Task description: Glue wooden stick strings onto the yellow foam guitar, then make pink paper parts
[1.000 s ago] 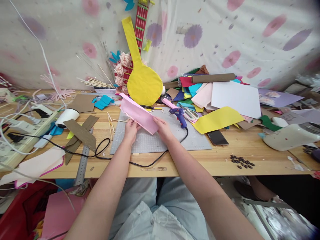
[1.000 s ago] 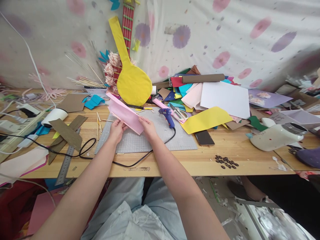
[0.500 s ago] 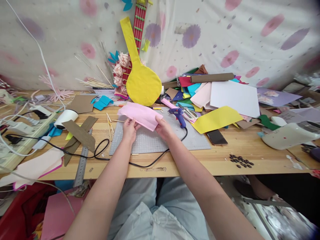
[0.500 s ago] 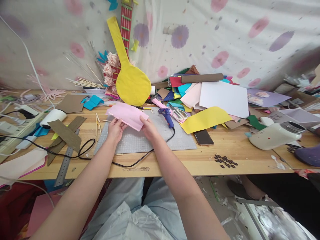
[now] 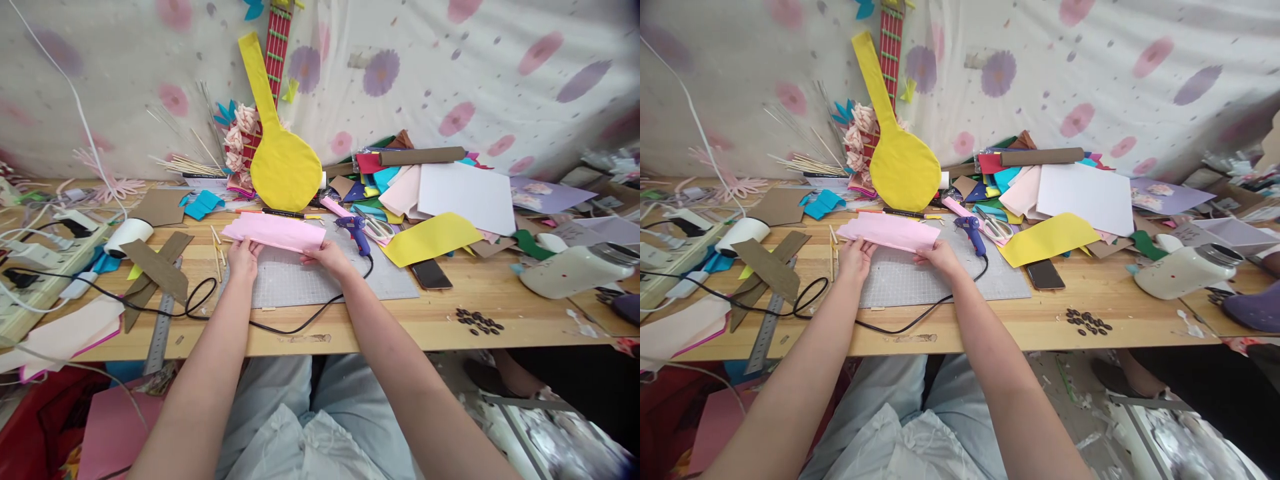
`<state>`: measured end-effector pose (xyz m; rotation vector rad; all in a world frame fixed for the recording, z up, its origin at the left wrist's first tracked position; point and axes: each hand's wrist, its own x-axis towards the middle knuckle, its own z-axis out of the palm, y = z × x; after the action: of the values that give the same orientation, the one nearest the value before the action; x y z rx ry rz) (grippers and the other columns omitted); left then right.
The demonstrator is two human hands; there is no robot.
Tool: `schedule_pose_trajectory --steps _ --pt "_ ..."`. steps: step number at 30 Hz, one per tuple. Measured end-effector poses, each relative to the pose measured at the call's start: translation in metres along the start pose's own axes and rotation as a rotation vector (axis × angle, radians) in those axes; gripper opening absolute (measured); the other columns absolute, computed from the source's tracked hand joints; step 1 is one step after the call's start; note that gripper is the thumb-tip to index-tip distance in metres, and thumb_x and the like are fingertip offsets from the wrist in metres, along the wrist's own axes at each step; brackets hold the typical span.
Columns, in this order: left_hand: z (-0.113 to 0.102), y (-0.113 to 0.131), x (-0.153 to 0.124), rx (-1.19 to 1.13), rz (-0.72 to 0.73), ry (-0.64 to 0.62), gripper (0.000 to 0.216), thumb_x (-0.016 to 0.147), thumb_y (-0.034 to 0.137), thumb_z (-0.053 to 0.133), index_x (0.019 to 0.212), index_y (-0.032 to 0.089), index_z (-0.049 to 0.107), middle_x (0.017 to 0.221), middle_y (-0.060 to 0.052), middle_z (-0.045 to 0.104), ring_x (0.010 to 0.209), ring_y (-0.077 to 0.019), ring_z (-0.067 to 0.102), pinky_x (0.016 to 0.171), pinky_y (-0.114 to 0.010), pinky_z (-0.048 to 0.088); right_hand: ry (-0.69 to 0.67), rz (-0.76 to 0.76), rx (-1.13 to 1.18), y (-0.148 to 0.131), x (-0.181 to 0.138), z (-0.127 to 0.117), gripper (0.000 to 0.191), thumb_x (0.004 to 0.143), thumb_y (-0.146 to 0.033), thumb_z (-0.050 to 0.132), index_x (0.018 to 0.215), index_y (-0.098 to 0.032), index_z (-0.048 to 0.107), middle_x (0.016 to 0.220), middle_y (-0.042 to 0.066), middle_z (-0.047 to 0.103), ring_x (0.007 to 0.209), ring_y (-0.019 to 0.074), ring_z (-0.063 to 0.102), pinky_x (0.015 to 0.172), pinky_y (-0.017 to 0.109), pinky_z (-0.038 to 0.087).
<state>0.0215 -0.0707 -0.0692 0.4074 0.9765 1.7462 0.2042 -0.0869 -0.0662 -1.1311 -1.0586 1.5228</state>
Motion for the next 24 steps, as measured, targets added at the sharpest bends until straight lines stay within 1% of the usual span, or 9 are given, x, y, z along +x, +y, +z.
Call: schedule_pose_trajectory --steps 3,6,8,11,13,15,18,22,24 --pt "-0.004 0.005 0.004 0.018 -0.017 0.075 0.019 0.073 0.000 0.042 0.074 0.017 0.052 0.067 0.001 0.062 0.065 -0.0095 0.061 0.079 -0.034 0.049 -0.013 0.005 -0.034 -0.001 0.000 -0.008 0.018 0.061 -0.003 0.066 0.076 -0.010 0.057 0.061 0.003 0.065 0.054 0.0131 0.063 0.051 0.022 0.055" --pt "-0.006 0.007 0.006 0.011 0.039 0.132 0.020 0.073 0.001 0.040 0.072 0.017 0.051 0.065 0.001 0.061 0.065 -0.0092 0.060 0.079 -0.033 0.049 -0.017 0.000 -0.049 0.000 0.001 -0.013 0.018 0.063 -0.003 0.065 0.078 -0.010 0.058 0.062 0.004 0.065 0.055 0.0135 0.063 0.054 0.023 0.055" --pt "-0.007 0.008 0.006 0.002 0.044 0.079 0.016 0.075 0.006 0.041 0.072 0.017 0.052 0.067 -0.001 0.062 0.069 -0.0104 0.061 0.080 -0.033 0.049 -0.011 -0.015 -0.034 0.000 0.001 -0.014 0.017 0.064 -0.004 0.064 0.079 -0.010 0.058 0.063 0.005 0.066 0.056 0.0135 0.064 0.056 0.024 0.056" --pt "-0.004 0.004 -0.001 0.051 -0.071 -0.154 0.007 0.076 0.016 0.048 0.074 0.014 0.055 0.073 -0.006 0.064 0.072 -0.0144 0.063 0.080 -0.037 0.048 -0.001 -0.030 0.007 0.001 0.001 -0.013 0.019 0.064 -0.004 0.064 0.081 -0.011 0.058 0.064 0.004 0.066 0.056 0.0131 0.063 0.057 0.024 0.056" --pt "-0.001 -0.002 -0.008 0.115 -0.132 -0.267 0.004 0.073 0.016 0.054 0.075 0.012 0.055 0.073 -0.006 0.064 0.069 -0.0150 0.063 0.080 -0.039 0.048 -0.005 -0.016 0.028 0.001 0.001 -0.011 0.021 0.064 -0.004 0.064 0.082 -0.011 0.057 0.065 0.004 0.066 0.056 0.0130 0.063 0.056 0.024 0.056" --pt "0.003 -0.009 -0.014 0.156 -0.148 -0.283 0.004 0.071 0.012 0.057 0.075 0.011 0.055 0.071 -0.005 0.064 0.066 -0.0135 0.063 0.080 -0.040 0.048 -0.016 0.003 0.045 0.001 0.000 -0.008 0.022 0.063 -0.004 0.064 0.083 -0.012 0.057 0.067 0.003 0.066 0.056 0.0129 0.063 0.055 0.024 0.056" --pt "0.006 -0.016 -0.017 0.150 -0.153 -0.259 0.003 0.072 0.009 0.056 0.074 0.011 0.056 0.069 -0.004 0.064 0.064 -0.0126 0.063 0.079 -0.039 0.048 -0.037 0.013 0.055 0.001 -0.001 -0.004 0.024 0.063 -0.003 0.064 0.084 -0.012 0.058 0.068 0.003 0.067 0.057 0.0127 0.063 0.055 0.023 0.055" --pt "0.007 -0.017 -0.015 0.117 -0.140 -0.223 0.006 0.073 0.006 0.052 0.072 0.011 0.056 0.068 -0.004 0.064 0.064 -0.0122 0.063 0.079 -0.038 0.048 -0.051 -0.002 0.035 0.003 -0.002 -0.002 0.025 0.060 -0.006 0.067 0.082 -0.012 0.059 0.067 0.003 0.066 0.057 0.0128 0.063 0.057 0.024 0.054" --pt "0.007 -0.016 -0.014 0.109 -0.135 -0.207 0.008 0.074 0.005 0.051 0.073 0.011 0.056 0.068 -0.003 0.065 0.064 -0.0119 0.063 0.079 -0.038 0.049 -0.072 -0.016 0.013 0.004 -0.002 -0.002 0.027 0.058 -0.011 0.070 0.083 -0.012 0.060 0.070 0.003 0.066 0.060 0.0132 0.063 0.059 0.025 0.054"
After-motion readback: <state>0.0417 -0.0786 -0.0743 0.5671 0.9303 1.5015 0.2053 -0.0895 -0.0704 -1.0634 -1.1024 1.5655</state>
